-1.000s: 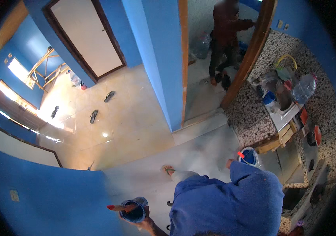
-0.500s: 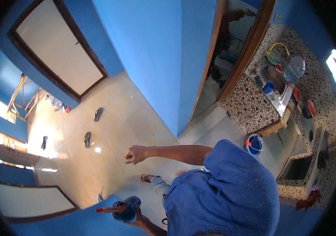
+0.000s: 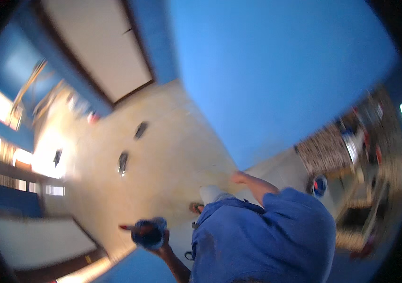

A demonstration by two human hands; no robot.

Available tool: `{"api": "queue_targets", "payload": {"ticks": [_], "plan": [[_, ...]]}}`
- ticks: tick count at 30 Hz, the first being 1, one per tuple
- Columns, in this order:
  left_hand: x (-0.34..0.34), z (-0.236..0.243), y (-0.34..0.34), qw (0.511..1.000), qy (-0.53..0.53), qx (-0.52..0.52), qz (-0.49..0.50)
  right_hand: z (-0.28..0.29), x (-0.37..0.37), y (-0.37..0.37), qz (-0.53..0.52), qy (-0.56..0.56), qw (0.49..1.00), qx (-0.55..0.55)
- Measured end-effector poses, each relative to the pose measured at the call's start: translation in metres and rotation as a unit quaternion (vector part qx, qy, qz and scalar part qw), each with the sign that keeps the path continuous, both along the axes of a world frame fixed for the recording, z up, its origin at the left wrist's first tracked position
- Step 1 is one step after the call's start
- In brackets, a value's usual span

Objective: The person stirs blue paint in a small container with a brush, rinses the brush at a sink, then continues stirring the paint outdoors. The person handles a paint container, a brush, and a sink faucet.

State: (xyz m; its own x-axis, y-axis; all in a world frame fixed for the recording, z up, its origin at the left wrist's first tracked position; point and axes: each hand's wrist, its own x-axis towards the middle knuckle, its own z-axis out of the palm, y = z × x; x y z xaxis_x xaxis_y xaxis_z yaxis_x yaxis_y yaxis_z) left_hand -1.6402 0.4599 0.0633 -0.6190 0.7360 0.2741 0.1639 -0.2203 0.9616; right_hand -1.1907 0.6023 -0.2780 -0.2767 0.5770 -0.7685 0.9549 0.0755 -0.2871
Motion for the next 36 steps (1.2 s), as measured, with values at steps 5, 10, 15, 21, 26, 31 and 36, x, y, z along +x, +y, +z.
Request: {"api": "queue_targets", "payload": {"ticks": [5,10,15,21,26,31,36], "plan": [[-0.047,0.024,0.065,0.995,-0.061,-0.054,0.049,0.004,0.078,-0.042,-0.14,-0.103,0.969,-0.176],[-0.096,0.034,0.153,0.985,-0.093,-0.094,0.114,0.002,0.007,0.068,-0.14,-0.069,0.956,-0.246],[-0.144,0.036,0.188,0.965,-0.076,-0.085,0.236,-0.034,-0.151,0.325,0.026,-0.054,0.978,-0.2],[-0.215,0.036,0.223,0.953,-0.121,-0.016,0.279,0.018,-0.5,0.62,0.003,0.198,0.973,0.119],[-0.282,0.031,0.21,0.914,-0.072,-0.041,0.397,0.135,-0.751,0.621,0.008,0.397,0.916,0.058],[-0.365,0.037,0.201,0.9,-0.056,-0.027,0.431,0.067,-0.817,0.58,0.177,0.388,0.904,-0.017],[-0.457,0.037,0.182,0.878,-0.045,-0.036,0.475,-0.002,-0.772,0.528,0.286,0.042,0.939,-0.188]]}}
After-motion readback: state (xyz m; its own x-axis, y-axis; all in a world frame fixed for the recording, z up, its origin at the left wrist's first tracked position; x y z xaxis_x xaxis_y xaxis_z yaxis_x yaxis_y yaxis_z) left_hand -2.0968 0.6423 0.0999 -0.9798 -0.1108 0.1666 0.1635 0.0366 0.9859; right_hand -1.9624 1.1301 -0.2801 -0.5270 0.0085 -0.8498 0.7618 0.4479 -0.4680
